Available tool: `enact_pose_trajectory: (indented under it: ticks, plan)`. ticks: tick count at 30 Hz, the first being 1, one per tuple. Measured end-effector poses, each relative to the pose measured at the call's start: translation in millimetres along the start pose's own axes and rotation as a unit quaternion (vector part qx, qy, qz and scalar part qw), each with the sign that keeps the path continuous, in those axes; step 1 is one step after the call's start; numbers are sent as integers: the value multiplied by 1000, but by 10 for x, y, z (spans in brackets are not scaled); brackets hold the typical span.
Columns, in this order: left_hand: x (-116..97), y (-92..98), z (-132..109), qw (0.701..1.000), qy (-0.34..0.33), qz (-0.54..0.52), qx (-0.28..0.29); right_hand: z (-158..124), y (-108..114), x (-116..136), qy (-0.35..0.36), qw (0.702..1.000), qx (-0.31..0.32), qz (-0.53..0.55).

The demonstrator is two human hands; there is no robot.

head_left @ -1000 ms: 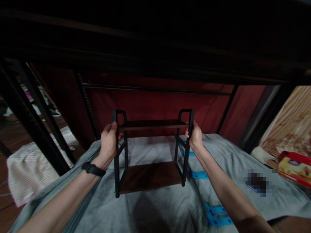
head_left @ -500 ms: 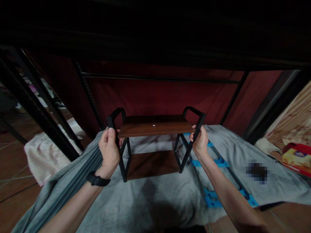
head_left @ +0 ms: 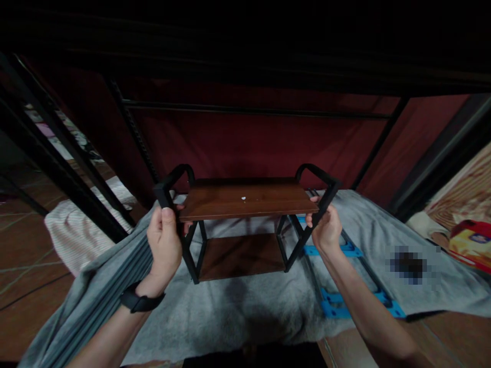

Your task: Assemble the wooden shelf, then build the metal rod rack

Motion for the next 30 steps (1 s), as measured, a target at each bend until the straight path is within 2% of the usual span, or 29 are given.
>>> enact_pose_trajectory:
  ticks: [3, 5, 11, 14, 20, 30]
  plan:
    - [-44, -40, -167, 998, -5, 6, 64, -133, 60, 44, -9, 1000, 19, -2]
    - [-61, -54, -234, 996, -3, 5, 83, -179, 101, 71, -13, 1000, 23, 1]
    - [-73, -219, -220, 990, 13, 13, 140, -110, 199, 124, -7, 1000, -3, 12]
    - [-75, -195, -167, 992, 8, 19, 127, -83, 151, 96, -24, 1000, 4, 18]
    - [-97, 106, -144, 998, -24, 17, 50, -179, -99, -29, -78, 994, 72, 6]
    - [-2, 308, -197, 998, 5, 40, 40, -179, -165, -96, -76, 993, 92, -14]
Point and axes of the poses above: each hand's wrist, its own z-axis towards the middle knuckle, its own y-axis out of the back of the hand, x = y × z, the point moved 10 cm from there along z, towards the middle knuckle, and after that the axes turned 8 degrees about x, right-handed, at the moved point
